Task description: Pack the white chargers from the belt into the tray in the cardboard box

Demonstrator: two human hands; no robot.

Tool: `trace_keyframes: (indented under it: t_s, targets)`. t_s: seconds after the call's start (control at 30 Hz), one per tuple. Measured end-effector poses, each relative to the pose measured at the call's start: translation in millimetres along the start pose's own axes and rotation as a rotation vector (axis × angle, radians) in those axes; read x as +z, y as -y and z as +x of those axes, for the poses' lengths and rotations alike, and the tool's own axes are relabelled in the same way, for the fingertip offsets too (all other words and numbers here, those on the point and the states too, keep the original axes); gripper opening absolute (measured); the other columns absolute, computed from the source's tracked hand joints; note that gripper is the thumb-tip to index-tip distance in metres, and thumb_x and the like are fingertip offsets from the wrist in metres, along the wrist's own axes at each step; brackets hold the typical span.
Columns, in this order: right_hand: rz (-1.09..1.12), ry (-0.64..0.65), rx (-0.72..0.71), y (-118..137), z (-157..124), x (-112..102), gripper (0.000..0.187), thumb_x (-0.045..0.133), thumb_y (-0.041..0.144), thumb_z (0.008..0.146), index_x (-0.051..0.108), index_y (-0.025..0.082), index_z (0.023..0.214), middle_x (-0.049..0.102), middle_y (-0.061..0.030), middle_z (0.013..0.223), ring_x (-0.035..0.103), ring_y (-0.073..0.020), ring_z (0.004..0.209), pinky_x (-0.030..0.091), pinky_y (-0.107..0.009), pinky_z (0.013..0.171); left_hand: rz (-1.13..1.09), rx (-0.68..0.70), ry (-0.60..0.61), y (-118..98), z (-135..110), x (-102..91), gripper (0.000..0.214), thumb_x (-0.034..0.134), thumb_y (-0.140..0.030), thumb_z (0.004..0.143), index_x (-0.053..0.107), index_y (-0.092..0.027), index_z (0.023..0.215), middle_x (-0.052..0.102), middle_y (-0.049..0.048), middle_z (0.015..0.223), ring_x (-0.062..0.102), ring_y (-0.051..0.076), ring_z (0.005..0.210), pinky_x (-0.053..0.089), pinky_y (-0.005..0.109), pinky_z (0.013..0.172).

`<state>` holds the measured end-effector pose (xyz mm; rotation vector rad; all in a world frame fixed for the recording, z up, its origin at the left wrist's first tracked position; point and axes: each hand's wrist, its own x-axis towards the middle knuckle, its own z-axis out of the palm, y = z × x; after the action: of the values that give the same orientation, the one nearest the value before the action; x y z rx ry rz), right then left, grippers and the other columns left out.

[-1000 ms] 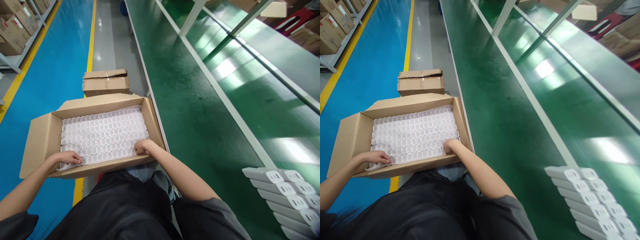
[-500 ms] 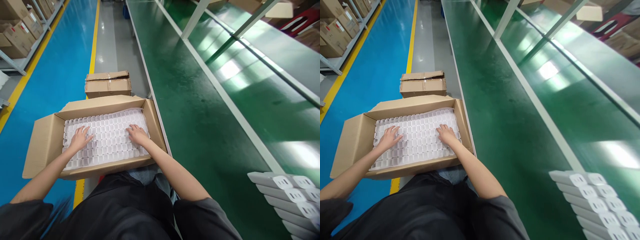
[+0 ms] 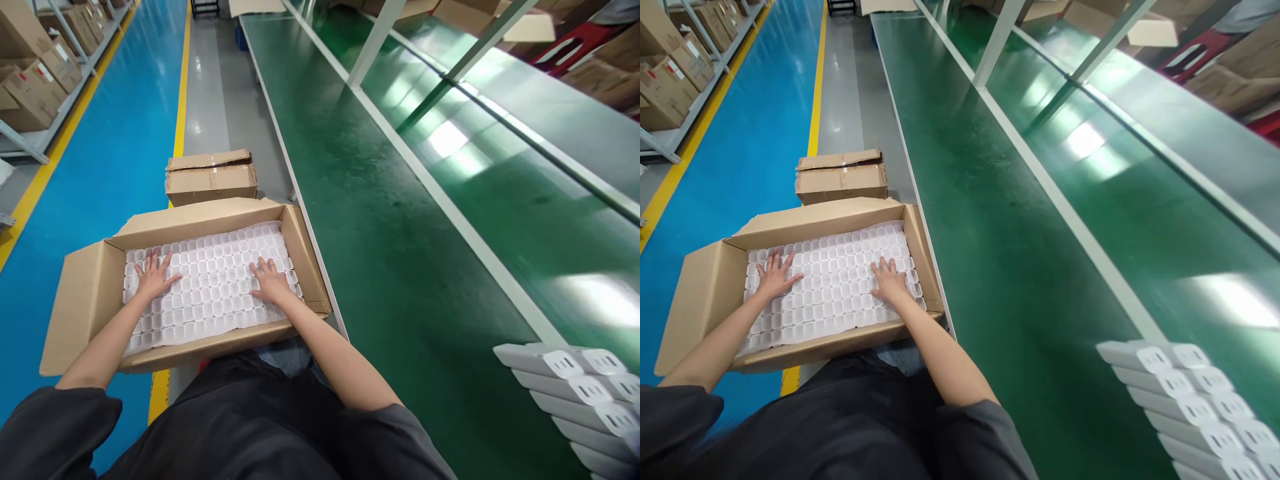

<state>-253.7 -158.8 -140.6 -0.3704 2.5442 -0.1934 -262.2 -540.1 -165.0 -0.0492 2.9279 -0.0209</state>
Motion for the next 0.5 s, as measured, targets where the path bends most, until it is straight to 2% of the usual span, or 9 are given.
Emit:
trace_keyframes:
  t_s: [0.1,0.17,0.23,0.3,0.37,0.43,0.5]
  targets:
    - [0.000,-0.049,0.003,2.4,0.4,-3.1,0.081,0.057,0.049,0.093,0.019,0.026,0.161,0.003,-0.0104,0.169,0.006,-0.0365,0.155,0.027,-0.064,0.115,0.006,0.008,-0.025,-8.5,-1.4,-1.4,0.082,0.042,-0.068,0.092,0.020,-0.027,0.159,0.002,0.0174,0.167,0.002,0.044,0.153,0.005,0.079,0.112]
    - [0.003,-0.092,0.005,3.5,0.8,-5.1,0.073,0.047,0.049,0.098,0.017,0.027,0.161,0.000,-0.0078,0.169,0.002,-0.0318,0.155,0.018,-0.061,0.120,0.009,0.044,-0.051,-23.5,-1.9,-1.7,0.082,0.042,-0.066,0.093,0.018,-0.025,0.160,0.001,0.0159,0.167,0.000,0.042,0.154,0.001,0.078,0.113]
    - [0.007,-0.115,0.019,2.7,1.5,-5.6,0.068,0.041,0.049,0.101,0.016,0.029,0.161,-0.004,-0.0057,0.169,-0.002,-0.0291,0.156,0.013,-0.059,0.122,0.006,0.111,-0.065,-45.2,0.1,-0.5,0.078,0.041,-0.064,0.095,0.016,-0.028,0.160,-0.002,0.0100,0.168,-0.002,0.039,0.154,-0.002,0.074,0.115]
    - [0.014,-0.103,0.053,-0.4,2.4,-4.2,0.068,0.040,0.050,0.101,0.016,0.029,0.161,-0.006,-0.0065,0.169,-0.001,-0.0309,0.156,0.016,-0.061,0.120,-0.007,0.175,-0.065,-68.8,5.3,2.2,0.074,0.041,-0.063,0.096,0.017,-0.032,0.159,-0.002,0.0050,0.168,-0.003,0.037,0.155,-0.002,0.073,0.116]
    - [0.019,-0.069,0.087,-5.0,3.5,-1.5,0.069,0.040,0.051,0.101,0.015,0.029,0.161,-0.005,-0.0076,0.169,0.001,-0.0332,0.155,0.019,-0.062,0.118,-0.024,0.201,-0.061,-87.9,13.0,5.7,0.073,0.039,-0.064,0.096,0.018,-0.034,0.159,0.000,0.0051,0.168,-0.001,0.038,0.155,-0.002,0.074,0.116]
    - [0.020,-0.030,0.105,-9.5,4.7,1.1,0.073,0.041,0.054,0.100,0.011,0.030,0.161,-0.006,-0.0064,0.168,0.001,-0.0329,0.155,0.020,-0.062,0.118,-0.040,0.196,-0.058,-98.2,20.7,8.9,0.075,0.039,-0.067,0.095,0.020,-0.032,0.158,0.004,0.0085,0.168,0.000,0.040,0.154,-0.002,0.076,0.114]
    - [0.020,0.004,0.113,-12.4,5.7,2.8,0.077,0.042,0.057,0.099,0.005,0.032,0.161,-0.009,-0.0044,0.168,-0.001,-0.0315,0.156,0.017,-0.062,0.119,-0.050,0.188,-0.053,-99.9,26.3,11.2,0.079,0.040,-0.071,0.093,0.021,-0.031,0.158,0.006,0.0106,0.168,0.001,0.041,0.154,-0.002,0.077,0.113]
